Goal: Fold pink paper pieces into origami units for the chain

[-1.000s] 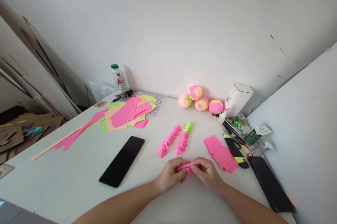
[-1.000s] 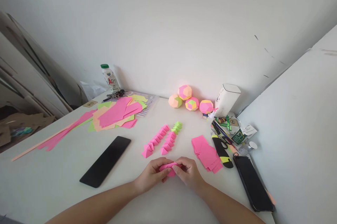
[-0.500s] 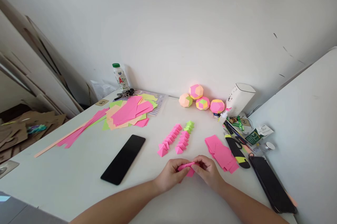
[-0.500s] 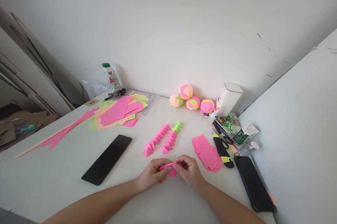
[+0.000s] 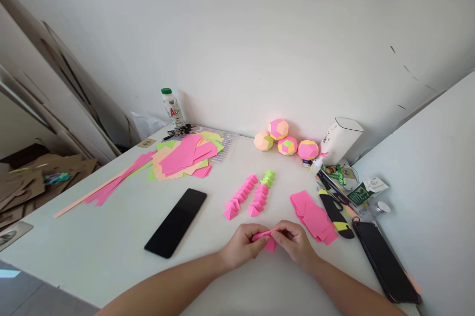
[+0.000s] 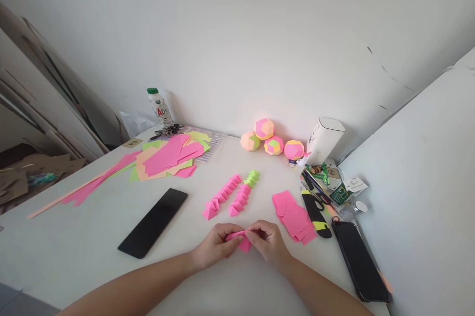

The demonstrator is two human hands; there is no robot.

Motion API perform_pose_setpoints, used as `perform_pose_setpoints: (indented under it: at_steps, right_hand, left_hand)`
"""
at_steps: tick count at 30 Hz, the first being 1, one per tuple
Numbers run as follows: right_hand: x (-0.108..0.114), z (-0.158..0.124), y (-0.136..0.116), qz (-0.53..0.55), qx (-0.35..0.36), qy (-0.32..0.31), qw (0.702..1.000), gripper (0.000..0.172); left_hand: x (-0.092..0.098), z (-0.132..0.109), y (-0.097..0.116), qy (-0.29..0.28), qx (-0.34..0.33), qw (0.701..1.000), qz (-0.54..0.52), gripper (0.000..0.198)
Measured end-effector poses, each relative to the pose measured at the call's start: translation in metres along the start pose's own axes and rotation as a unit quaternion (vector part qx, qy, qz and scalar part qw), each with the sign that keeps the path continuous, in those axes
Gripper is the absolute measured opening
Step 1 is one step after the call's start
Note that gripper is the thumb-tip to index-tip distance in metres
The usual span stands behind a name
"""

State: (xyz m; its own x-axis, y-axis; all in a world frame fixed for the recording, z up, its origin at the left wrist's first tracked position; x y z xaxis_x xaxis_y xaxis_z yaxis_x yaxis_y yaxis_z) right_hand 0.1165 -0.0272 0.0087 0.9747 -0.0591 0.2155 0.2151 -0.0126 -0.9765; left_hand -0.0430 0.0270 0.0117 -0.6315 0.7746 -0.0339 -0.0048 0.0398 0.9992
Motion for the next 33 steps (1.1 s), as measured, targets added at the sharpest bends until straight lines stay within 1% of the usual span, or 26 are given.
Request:
perform_pose_setpoints:
  at_steps: [2, 5, 7, 10, 14, 17, 19, 21, 24, 28, 31, 33]
  right_hand:
    - [0.001, 0.0, 0.0, 0.005, -0.004, 0.005, 1.0, 0.024]
    - [0.002, 0.0, 0.001, 0.012, -0.01, 0.014, 1.0, 0.027]
    - [0.002, -0.001, 0.001, 0.009, -0.014, 0.016, 1.0, 0.029]
    - [0.0, -0.002, 0.002, 0.0, -0.016, 0.017, 1.0, 0.03]
    - [-0.002, -0.002, 0.002, 0.005, -0.002, 0.033, 0.999, 0.021]
    - [-0.003, -0.001, 0.001, -0.008, 0.017, 0.015, 1.0, 0.022]
    - [-0.004, -0.001, 0.001, -0.026, 0.024, -0.01, 0.999, 0.023]
    - [-0.004, -0.001, 0.002, -0.033, 0.021, -0.019, 0.999, 0.024]
    - [-0.003, -0.002, 0.002, -0.027, 0.015, -0.024, 0.999, 0.025]
    - [-0.004, -0.002, 0.001, -0.033, 0.005, -0.028, 0.999, 0.03]
    - [-0.005, -0.001, 0.0, -0.035, -0.001, -0.02, 0.999, 0.031]
    - [-0.005, -0.001, 0.0, -0.045, 0.005, -0.016, 0.999, 0.032]
  left_hand:
    - [-0.001, 0.001, -0.001, 0.014, 0.009, 1.0, -0.023, 0.037]
    - [0.0, 0.003, -0.007, 0.042, 0.033, 0.997, -0.062, 0.045]
    - [0.001, 0.005, -0.011, 0.05, 0.041, 0.995, -0.082, 0.046]
    - [0.003, 0.007, -0.015, 0.048, 0.034, 0.993, -0.099, 0.044]
    - [0.005, 0.008, -0.014, 0.031, 0.023, 0.995, -0.094, 0.039]
    - [0.004, 0.008, -0.014, 0.018, 0.026, 0.996, -0.084, 0.039]
    - [0.004, 0.008, -0.017, 0.025, 0.033, 0.995, -0.09, 0.041]
    - [0.005, 0.009, -0.02, 0.04, 0.036, 0.994, -0.097, 0.043]
    - [0.006, 0.01, -0.022, 0.053, 0.024, 0.993, -0.105, 0.041]
    - [0.006, 0.011, -0.02, 0.047, 0.002, 0.992, -0.116, 0.036]
    - [0.006, 0.01, -0.019, 0.043, 0.003, 0.992, -0.116, 0.035]
    - [0.006, 0.01, -0.019, 0.051, 0.008, 0.992, -0.115, 0.036]
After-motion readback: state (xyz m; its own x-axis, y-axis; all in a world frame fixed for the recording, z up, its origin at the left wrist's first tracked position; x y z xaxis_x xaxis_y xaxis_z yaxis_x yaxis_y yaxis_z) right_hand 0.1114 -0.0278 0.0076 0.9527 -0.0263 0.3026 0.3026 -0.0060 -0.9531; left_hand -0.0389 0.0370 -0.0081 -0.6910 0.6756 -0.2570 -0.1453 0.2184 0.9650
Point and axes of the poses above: each hand's wrist, its own z-axis towards the middle knuckle, its own x-axis out of the back of the hand, y = z × x, the point moved 2 cm from there along z, towards the middle knuckle, and after that the axes turned 5 degrees about -x, right-handed, at the moved point
